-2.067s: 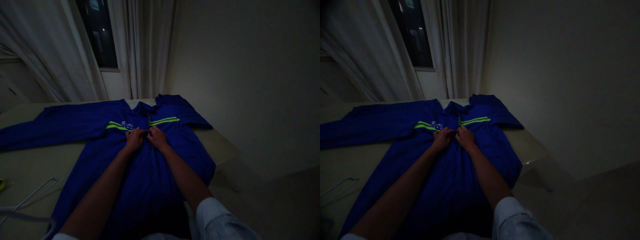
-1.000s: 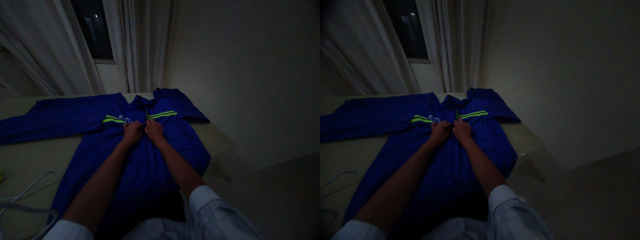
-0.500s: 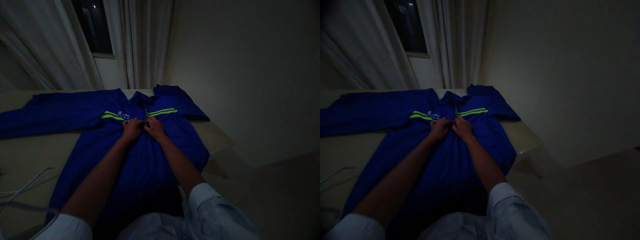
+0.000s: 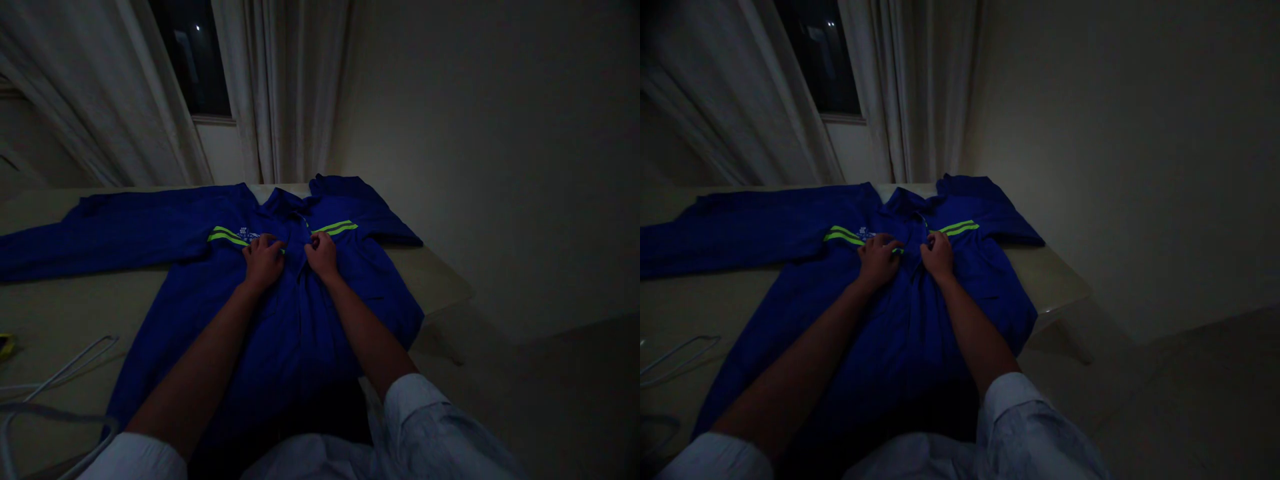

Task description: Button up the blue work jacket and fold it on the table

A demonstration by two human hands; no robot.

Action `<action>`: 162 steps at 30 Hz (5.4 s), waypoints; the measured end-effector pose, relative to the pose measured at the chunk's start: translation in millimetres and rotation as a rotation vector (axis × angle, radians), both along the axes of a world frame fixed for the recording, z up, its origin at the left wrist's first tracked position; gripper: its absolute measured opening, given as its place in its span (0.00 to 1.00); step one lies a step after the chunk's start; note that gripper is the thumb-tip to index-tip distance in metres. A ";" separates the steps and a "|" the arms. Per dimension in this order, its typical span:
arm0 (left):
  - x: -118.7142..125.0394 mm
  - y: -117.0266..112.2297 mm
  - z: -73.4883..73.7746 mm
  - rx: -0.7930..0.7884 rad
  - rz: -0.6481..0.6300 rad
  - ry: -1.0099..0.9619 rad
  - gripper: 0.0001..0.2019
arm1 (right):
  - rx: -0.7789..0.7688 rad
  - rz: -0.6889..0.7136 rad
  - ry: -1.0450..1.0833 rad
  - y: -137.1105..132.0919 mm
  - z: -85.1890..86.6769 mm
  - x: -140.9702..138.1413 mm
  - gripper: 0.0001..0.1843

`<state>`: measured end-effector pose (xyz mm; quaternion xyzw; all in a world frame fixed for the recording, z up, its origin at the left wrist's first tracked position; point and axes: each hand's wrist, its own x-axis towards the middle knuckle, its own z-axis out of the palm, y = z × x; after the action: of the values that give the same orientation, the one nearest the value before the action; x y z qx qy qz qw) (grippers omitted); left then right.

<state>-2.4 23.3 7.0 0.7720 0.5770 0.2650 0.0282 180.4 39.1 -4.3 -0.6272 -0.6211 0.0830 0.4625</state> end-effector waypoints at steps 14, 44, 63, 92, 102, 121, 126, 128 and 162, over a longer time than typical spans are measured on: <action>-10.8 1.0 -21.3 -0.073 -0.414 0.074 0.18 | -0.268 0.354 -0.390 -118.5 16.0 -5.5 0.10; -3.3 -37.4 8.4 -0.109 -0.554 0.038 0.10 | -0.171 0.069 -0.576 -124.5 3.0 -9.0 0.02; 0.6 -41.2 7.8 -0.081 -0.517 0.101 0.17 | -0.151 0.111 -0.597 -122.2 6.0 -9.1 0.04; 1.0 -36.8 4.9 -0.246 -0.543 -0.075 0.10 | -0.066 0.323 -0.166 -115.3 6.3 2.2 0.03; -2.7 -35.4 12.4 -0.373 -0.614 0.007 0.12 | -0.064 0.260 -0.201 -114.3 1.8 0.1 0.03; -6.4 -27.5 15.4 -0.442 -0.609 -0.128 0.21 | -0.033 0.058 -0.231 -115.4 2.1 1.9 0.03; -13.0 -27.1 8.5 -0.314 -0.528 -0.230 0.17 | 0.073 -0.034 -0.093 -125.4 15.6 6.1 0.13; -13.1 -28.0 -1.3 -0.232 -0.516 -0.131 0.14 | 0.069 0.095 -0.186 -145.8 20.3 2.2 0.15; -9.8 -72.4 5.5 -0.464 -0.890 -0.070 0.07 | -0.243 0.100 -0.694 -205.1 18.1 -9.6 0.06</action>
<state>-12.1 -49.1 12.5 0.9073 0.2343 0.1176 0.3287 170.9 -166.0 13.8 -0.6373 -0.7565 -0.0388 0.1417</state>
